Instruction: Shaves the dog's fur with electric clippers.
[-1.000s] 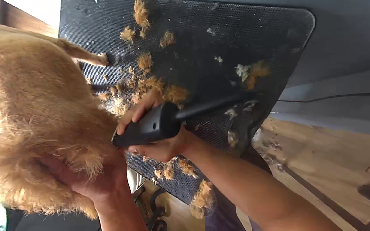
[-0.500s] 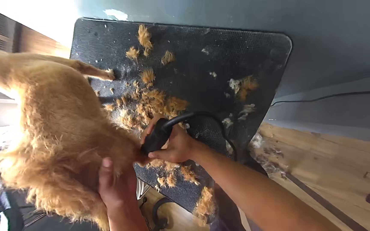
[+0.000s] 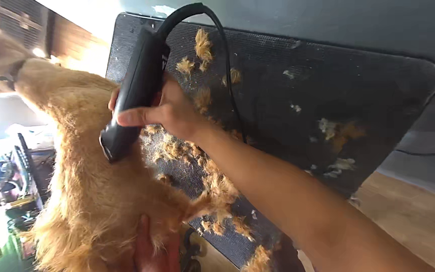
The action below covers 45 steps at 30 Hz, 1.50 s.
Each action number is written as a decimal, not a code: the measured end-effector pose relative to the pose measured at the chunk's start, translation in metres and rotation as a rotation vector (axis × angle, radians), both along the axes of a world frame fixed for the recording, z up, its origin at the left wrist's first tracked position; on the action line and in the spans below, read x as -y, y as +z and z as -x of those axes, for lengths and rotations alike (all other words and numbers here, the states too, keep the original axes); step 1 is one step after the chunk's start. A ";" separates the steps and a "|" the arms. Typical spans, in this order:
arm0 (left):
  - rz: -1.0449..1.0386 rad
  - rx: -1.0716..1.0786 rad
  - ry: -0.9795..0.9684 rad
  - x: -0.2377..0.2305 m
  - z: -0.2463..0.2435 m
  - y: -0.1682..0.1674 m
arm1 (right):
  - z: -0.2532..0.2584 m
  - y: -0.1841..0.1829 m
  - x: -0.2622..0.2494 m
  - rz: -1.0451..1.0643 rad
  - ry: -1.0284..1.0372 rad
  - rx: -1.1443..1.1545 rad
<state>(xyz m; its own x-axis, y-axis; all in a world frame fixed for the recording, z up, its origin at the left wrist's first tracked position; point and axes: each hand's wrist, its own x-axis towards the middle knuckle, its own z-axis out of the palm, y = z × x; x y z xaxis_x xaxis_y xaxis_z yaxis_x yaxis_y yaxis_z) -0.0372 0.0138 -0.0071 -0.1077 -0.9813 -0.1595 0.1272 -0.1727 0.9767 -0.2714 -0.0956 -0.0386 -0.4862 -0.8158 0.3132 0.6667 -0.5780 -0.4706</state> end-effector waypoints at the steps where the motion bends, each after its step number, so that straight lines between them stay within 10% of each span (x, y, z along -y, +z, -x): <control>1: -0.014 0.008 -0.013 -0.001 -0.008 0.000 | -0.007 -0.004 -0.001 0.030 0.037 0.002; 10: 0.012 -0.111 -0.121 0.005 -0.046 0.003 | -0.029 -0.033 -0.021 0.097 0.452 -0.027; 18: -0.019 -0.266 -0.018 0.011 -0.028 0.001 | -0.007 0.004 -0.012 0.218 -0.028 0.098; 30: -0.197 -0.167 0.025 -0.006 -0.018 0.005 | -0.027 0.003 -0.021 0.183 -0.096 0.105; 41: -0.225 -0.200 0.020 0.000 -0.031 -0.001 | -0.017 -0.003 -0.032 0.079 0.454 -0.271; 45: -0.227 -0.280 -0.034 0.010 -0.032 -0.004 | -0.020 0.007 -0.025 0.186 0.125 -0.008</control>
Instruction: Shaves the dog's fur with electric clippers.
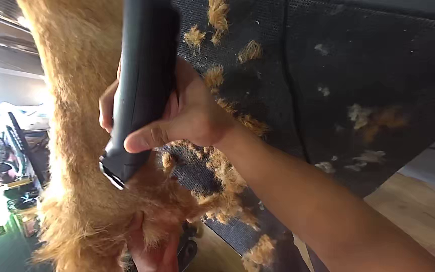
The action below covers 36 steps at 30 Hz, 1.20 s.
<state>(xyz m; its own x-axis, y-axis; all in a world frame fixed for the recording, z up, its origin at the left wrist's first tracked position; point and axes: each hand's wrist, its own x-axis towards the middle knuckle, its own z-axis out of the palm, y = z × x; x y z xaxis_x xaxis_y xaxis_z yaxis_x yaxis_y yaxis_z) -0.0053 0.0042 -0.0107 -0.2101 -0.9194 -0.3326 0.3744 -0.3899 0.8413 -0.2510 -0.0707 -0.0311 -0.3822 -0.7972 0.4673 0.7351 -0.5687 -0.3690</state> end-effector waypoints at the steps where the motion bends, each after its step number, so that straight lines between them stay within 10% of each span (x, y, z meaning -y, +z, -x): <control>1: 0.007 -0.010 -0.004 0.003 0.002 0.002 | -0.003 0.003 0.004 0.021 -0.041 0.039; 17: 0.095 -0.288 -0.136 0.044 0.068 -0.023 | 0.069 0.010 0.017 0.060 -0.323 0.064; 31: 0.203 0.414 -0.400 0.002 0.095 -0.058 | 0.111 -0.024 -0.021 -0.036 -0.382 0.092; 36: 0.252 0.438 -0.580 0.027 0.160 0.001 | 0.129 -0.030 -0.027 -0.202 -0.428 0.058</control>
